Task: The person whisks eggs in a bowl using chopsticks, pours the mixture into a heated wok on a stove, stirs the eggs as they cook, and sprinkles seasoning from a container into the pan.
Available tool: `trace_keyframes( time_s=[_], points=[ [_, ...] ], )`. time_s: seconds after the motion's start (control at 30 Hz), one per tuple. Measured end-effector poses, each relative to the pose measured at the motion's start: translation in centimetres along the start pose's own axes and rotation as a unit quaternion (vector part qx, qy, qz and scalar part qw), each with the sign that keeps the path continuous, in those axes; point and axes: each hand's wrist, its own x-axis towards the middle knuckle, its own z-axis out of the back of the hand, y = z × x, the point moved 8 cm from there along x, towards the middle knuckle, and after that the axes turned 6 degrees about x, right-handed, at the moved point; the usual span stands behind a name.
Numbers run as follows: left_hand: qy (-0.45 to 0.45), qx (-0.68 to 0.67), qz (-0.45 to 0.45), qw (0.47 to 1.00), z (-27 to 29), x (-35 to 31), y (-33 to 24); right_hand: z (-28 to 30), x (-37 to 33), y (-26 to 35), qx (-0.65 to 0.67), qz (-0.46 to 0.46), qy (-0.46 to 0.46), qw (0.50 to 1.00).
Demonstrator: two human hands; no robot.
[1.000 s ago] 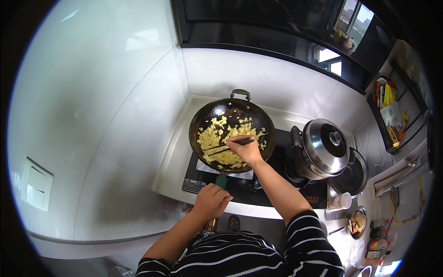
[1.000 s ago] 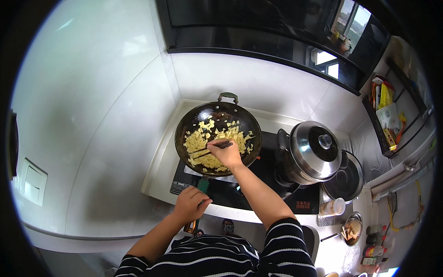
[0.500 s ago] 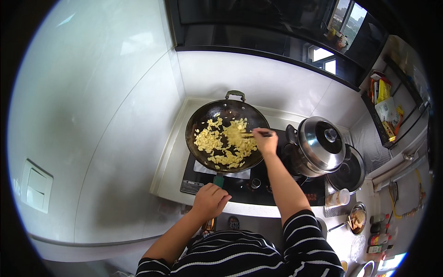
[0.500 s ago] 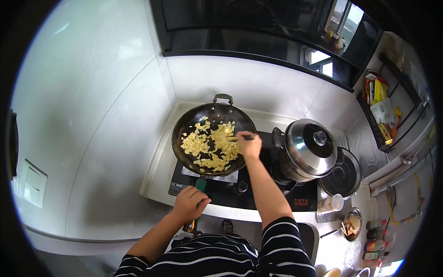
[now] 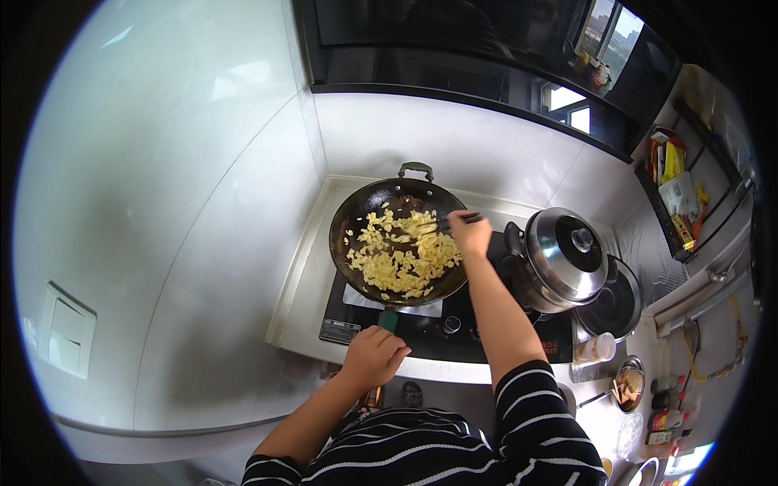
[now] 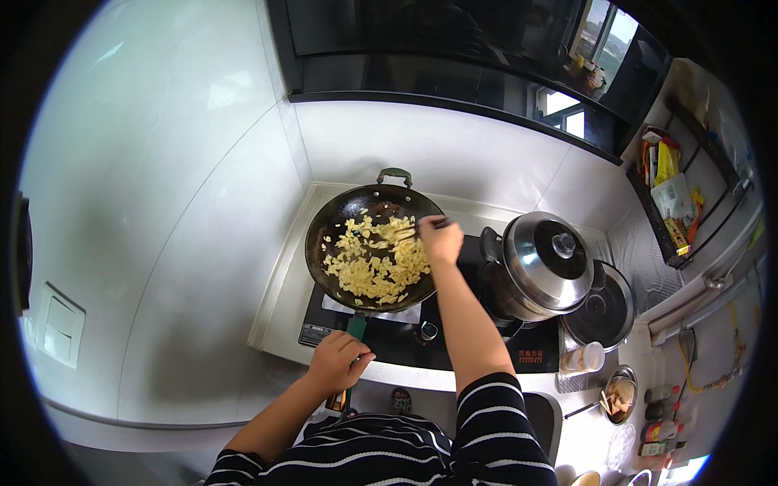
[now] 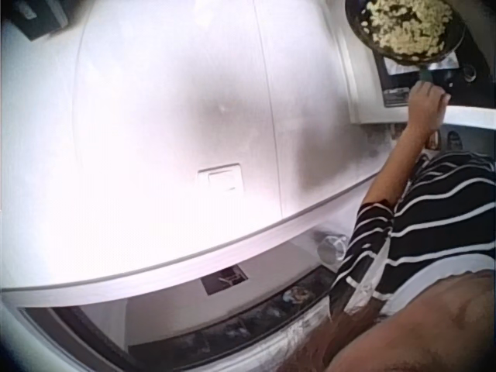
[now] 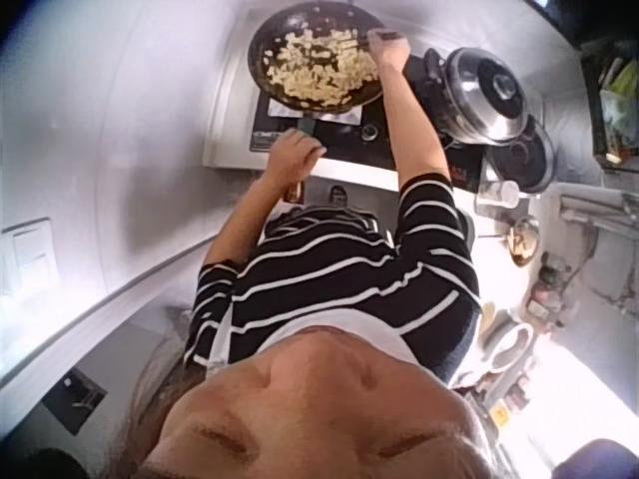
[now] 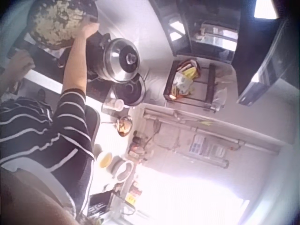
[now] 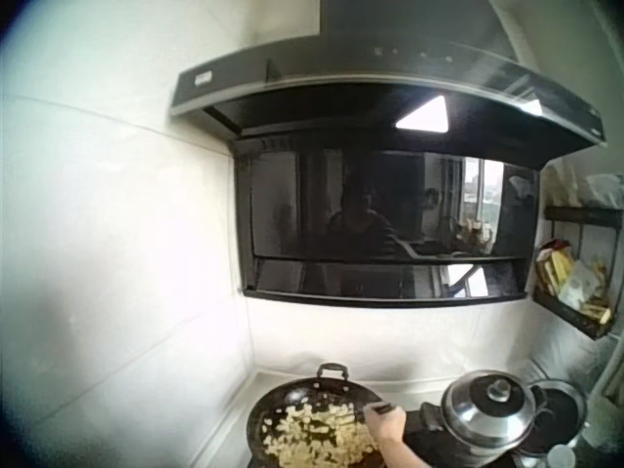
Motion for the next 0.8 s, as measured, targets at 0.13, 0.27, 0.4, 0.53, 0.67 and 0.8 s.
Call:
trace_keyframes(
  time_s=[0.13,0.27,0.4,0.53,0.67,0.8],
  points=[
    [-0.003,0.014,0.005,1.000,-0.1,-0.2,0.0,2.4,-1.7,3.8,0.002,0.082,0.000,0.997],
    [0.006,0.006,0.001,1.000,-0.2,0.0,0.0,-2.1,-7.2,2.4,0.093,0.114,0.210,0.967],
    [0.007,0.006,0.005,1.000,0.0,-0.2,0.2,-0.5,-11.8,8.3,0.115,0.040,0.348,0.930],
    [0.007,0.009,0.000,1.000,0.0,0.1,-0.2,1.2,-11.7,6.6,0.123,0.013,0.346,0.930],
    [0.007,0.008,-0.008,1.000,-0.1,0.0,-0.2,4.5,-6.0,4.3,0.022,0.083,0.167,0.982],
    [0.005,0.012,-0.005,1.000,0.0,-0.1,-0.2,8.3,-3.4,6.6,-0.012,0.123,0.075,0.990]
  ],
)
